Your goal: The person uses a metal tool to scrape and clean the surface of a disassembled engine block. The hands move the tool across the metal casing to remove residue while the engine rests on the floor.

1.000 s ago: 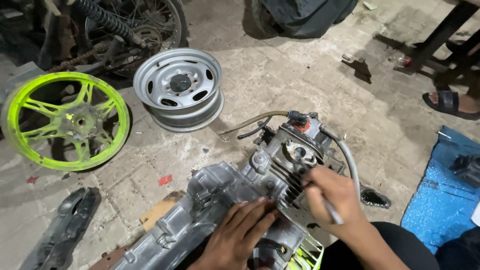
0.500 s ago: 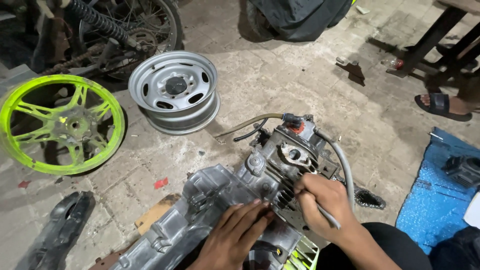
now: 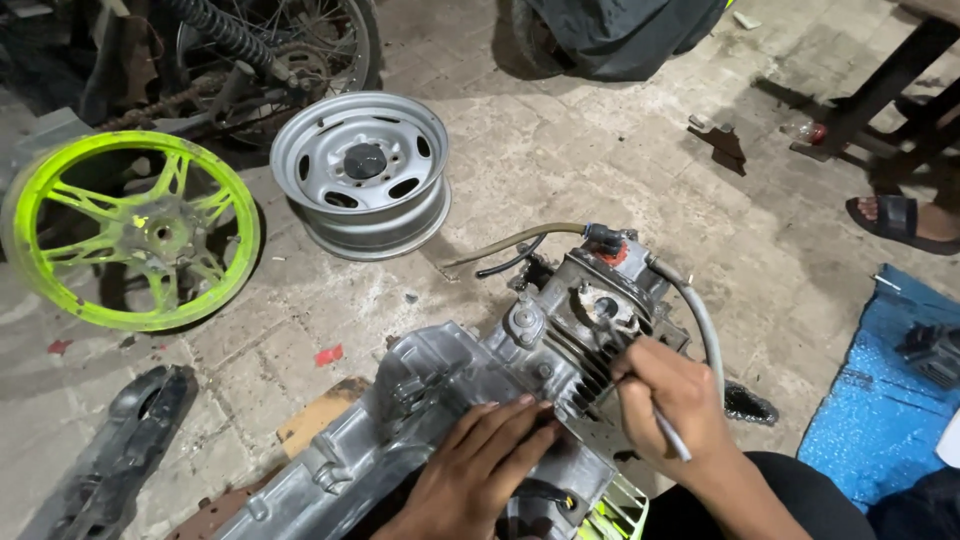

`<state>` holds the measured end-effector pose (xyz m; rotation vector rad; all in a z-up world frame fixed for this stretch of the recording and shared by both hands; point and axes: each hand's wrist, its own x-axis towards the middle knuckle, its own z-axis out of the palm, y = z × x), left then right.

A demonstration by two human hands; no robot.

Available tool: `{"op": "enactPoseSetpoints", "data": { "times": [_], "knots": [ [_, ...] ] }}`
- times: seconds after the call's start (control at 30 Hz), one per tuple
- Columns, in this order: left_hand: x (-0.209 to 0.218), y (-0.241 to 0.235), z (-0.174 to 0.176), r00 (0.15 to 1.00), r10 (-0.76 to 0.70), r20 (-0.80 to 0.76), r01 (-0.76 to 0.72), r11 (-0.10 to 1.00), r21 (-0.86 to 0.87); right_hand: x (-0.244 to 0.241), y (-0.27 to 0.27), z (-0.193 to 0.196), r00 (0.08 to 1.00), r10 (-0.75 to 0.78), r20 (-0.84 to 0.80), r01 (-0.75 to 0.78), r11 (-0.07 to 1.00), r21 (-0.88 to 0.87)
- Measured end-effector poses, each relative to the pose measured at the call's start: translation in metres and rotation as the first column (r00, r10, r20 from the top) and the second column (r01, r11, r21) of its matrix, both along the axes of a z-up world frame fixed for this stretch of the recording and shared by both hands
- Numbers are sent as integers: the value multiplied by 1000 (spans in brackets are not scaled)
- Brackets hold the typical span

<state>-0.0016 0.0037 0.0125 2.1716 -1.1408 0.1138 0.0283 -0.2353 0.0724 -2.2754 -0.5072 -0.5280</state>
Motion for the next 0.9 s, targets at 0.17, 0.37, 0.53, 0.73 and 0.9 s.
{"op": "enactPoseSetpoints", "data": {
  "times": [0.17,0.37,0.53,0.73,0.9],
  "knots": [
    [2,-2,2,996,37,87,-28,993,-113,-7,2,7,996,-87,-13,88,994,58],
    [4,-2,-3,991,46,126,-32,993,-110,-4,0,-3,1000,-11,-8,12,999,30],
    [1,1,2,999,-36,32,39,992,-123,0,-4,-9,997,-39,71,39,999,-2],
    [2,-1,-13,999,2,53,1,999,-50,-4,-17,-17,999,-5,47,2,998,69],
    [2,2,-3,999,-14,32,17,996,-91,-11,-3,3,988,21,-151,-9,997,77]
  ]
}}
